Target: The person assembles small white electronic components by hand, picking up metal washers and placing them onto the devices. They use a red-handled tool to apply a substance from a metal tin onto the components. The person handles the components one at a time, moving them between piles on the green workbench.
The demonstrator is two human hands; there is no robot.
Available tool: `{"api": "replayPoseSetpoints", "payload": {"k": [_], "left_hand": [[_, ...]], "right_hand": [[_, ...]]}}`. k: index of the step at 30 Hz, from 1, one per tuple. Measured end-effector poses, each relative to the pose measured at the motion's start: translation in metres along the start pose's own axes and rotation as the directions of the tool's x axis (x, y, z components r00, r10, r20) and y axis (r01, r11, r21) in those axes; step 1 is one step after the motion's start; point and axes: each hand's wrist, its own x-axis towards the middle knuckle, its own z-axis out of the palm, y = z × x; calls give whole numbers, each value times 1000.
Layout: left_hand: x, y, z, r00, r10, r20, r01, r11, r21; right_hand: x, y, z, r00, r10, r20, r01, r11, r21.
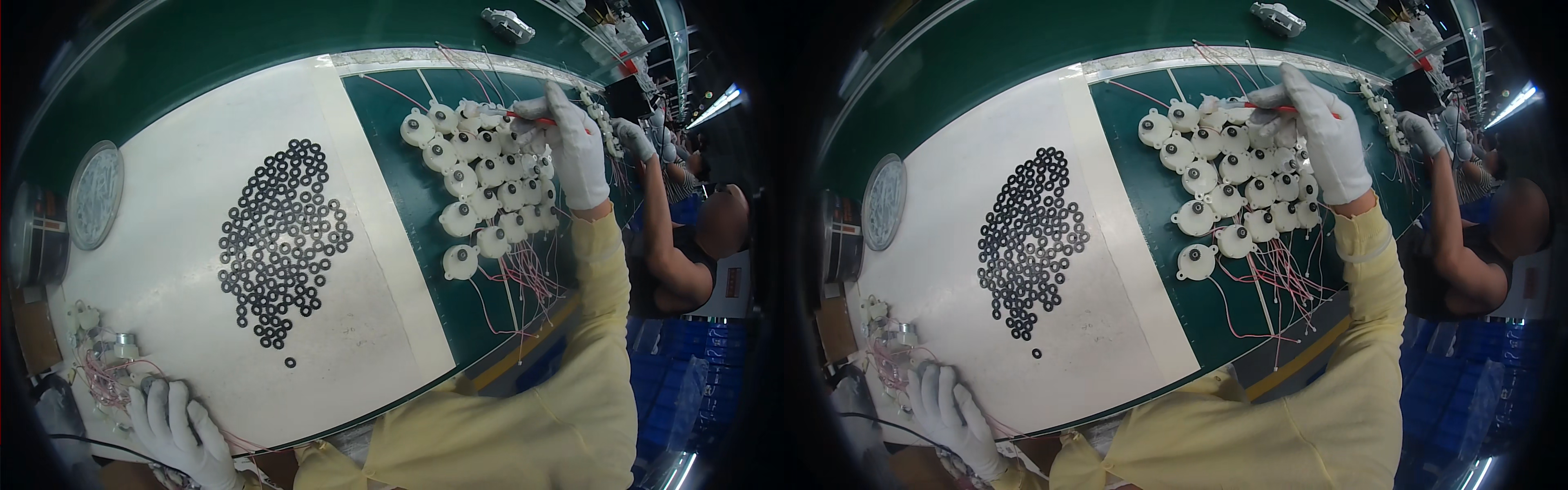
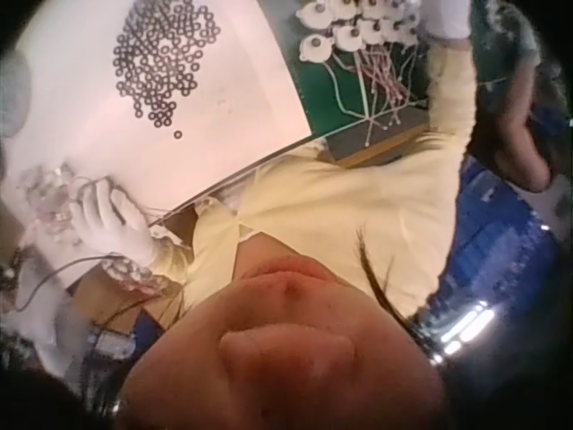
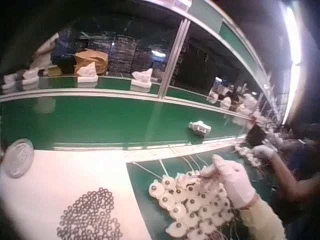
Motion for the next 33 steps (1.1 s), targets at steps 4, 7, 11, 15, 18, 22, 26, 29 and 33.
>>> {"api": "replayPoseSetpoints", "payload": {"k": [4, 7, 11, 15, 18, 22, 26, 29, 33], "left_hand": [[-1, 2, 0, 1000, -30, 0, 30, 999, 14], [0, 3, -1, 999, -47, 22, 47, 999, 16], [-2, 1, 0, 999, -44, 7, 44, 999, -8], [-3, 2, 1, 999, -45, -3, 45, 999, -8], [-2, 2, 2, 999, -30, -14, 29, 999, -16], [-2, 2, 1, 999, -36, -9, 36, 999, -11], [-4, -1, 1, 999, -8, -31, 8, 1000, -3], [-3, -2, 3, 999, -4, -38, 3, 1000, -17], [-3, -2, 3, 999, -5, -35, 4, 1000, -24]], "right_hand": [[-2, -6, 10, 992, 29, -126, -26, 999, 23], [3, 0, 2, 988, 133, -75, -131, 991, 42], [4, -3, 10, 989, 135, -55, -134, 991, 14], [0, -7, 13, 990, 131, -57, -133, 991, -28], [0, -6, 10, 988, 144, -49, -146, 989, -36], [-3, -3, 7, 988, 147, -55, -149, 988, -31], [-6, -6, 4, 990, 119, -82, -121, 992, -19], [-5, -8, 7, 987, 130, -89, -130, 991, 14], [-2, -9, 12, 987, 151, -53, -151, 988, -1]]}}
